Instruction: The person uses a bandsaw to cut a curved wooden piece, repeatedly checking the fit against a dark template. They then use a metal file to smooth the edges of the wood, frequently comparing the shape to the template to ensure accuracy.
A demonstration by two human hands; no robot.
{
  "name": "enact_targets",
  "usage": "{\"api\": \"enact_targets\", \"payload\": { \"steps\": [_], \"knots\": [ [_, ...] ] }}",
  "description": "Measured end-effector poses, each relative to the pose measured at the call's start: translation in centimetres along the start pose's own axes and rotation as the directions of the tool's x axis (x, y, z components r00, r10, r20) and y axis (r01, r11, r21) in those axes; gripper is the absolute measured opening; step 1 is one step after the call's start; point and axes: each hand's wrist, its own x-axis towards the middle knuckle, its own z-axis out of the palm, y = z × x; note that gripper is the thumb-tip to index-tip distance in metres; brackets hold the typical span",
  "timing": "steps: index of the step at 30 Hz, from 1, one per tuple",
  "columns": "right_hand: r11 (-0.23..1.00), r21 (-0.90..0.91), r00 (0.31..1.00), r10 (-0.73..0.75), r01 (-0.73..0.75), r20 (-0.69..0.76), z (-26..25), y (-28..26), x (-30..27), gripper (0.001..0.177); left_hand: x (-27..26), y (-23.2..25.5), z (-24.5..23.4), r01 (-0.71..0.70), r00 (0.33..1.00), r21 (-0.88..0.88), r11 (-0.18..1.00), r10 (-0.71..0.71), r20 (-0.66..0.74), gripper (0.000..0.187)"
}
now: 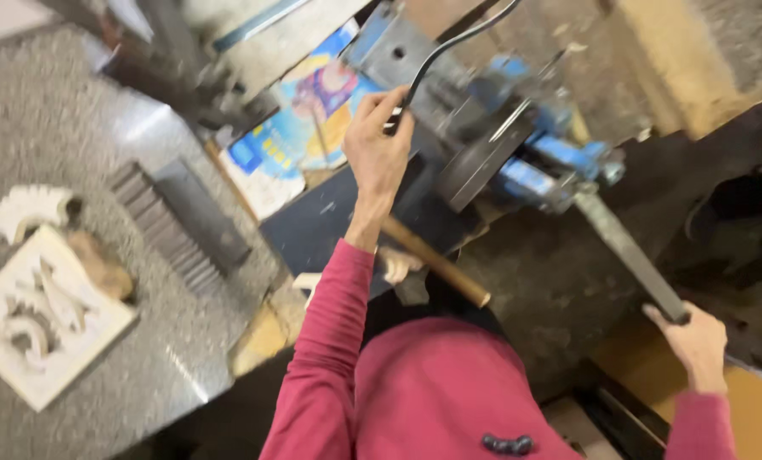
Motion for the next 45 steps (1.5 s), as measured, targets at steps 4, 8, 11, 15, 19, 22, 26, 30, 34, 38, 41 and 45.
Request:
{"api": "enact_targets", "payload": {
  "steps": [4, 8, 11, 15, 19, 22, 26, 30, 34, 38, 41, 45],
  "knots": [
    [0.988, -0.153, 0.998, -0.039, 0.032, -0.040, -2.6, 1.3, 2.2, 0.044, 2.4, -1.8, 3.5, -0.061, 0.998, 0.080, 0.995, 0.058, 0.038, 0.023],
    [0.929, 0.355, 0.992, 0.075, -0.107, 0.101, -4.4, 4.7, 1.0, 0.032, 3.4, -3.1, 5.0, -0.129, 0.988, 0.191, 0.973, 0.110, 0.105, 0.024],
    [0.966, 0.252, 0.999, 0.041, -0.048, 0.033, -4.9, 4.5, 2.0, 0.030, 4.6, -3.5, 5.4, -0.173, 0.979, 0.240, 0.955, 0.140, 0.151, 0.024],
    [0.986, 0.132, 0.994, 0.090, -0.098, 0.062, -4.0, 3.0, 2.6, 0.032, 4.6, -4.1, 4.9, -0.226, 0.964, 0.267, 0.937, 0.176, 0.200, 0.023],
    [0.986, 0.107, 0.984, 0.115, -0.130, 0.136, -2.7, 2.0, 3.0, 0.029, 4.6, -4.3, 4.7, -0.250, 0.962, 0.279, 0.927, 0.203, 0.184, 0.025],
    [0.987, 0.079, 0.984, 0.127, -0.137, 0.123, -1.9, 3.2, 2.5, 0.029, 3.9, -5.0, 4.8, -0.216, 0.966, 0.264, 0.940, 0.166, 0.201, 0.024],
    [0.988, 0.075, 0.988, 0.128, -0.134, 0.088, -0.7, 3.6, 3.3, 0.029, 4.5, -5.3, 5.0, -0.187, 0.971, 0.270, 0.944, 0.136, 0.196, 0.021],
    [0.991, 0.042, 0.989, 0.126, -0.129, 0.081, -2.1, 3.9, 4.5, 0.028, 4.3, -5.3, 5.1, -0.190, 0.973, 0.266, 0.945, 0.144, 0.182, 0.021],
    [0.989, 0.036, 0.985, 0.142, -0.145, 0.094, -1.8, 4.0, 2.9, 0.028, 4.0, -5.5, 4.8, -0.220, 0.968, 0.276, 0.936, 0.175, 0.179, 0.020],
    [0.986, 0.021, 0.984, 0.167, -0.168, 0.063, -2.9, 4.8, 2.0, 0.028, 3.9, -5.2, 6.6, -0.229, 0.963, 0.251, 0.940, 0.181, 0.200, 0.021],
    [0.994, 0.017, 0.991, 0.108, -0.110, 0.084, -2.1, 3.1, 5.1, 0.028, 4.3, -5.8, 4.9, -0.250, 0.964, 0.284, 0.925, 0.210, 0.166, 0.020],
    [0.991, 0.014, 0.989, 0.131, -0.133, 0.074, -1.8, 4.0, 1.6, 0.028, 4.1, -5.8, 5.7, -0.229, 0.968, 0.270, 0.935, 0.191, 0.160, 0.020]
  ]
}}
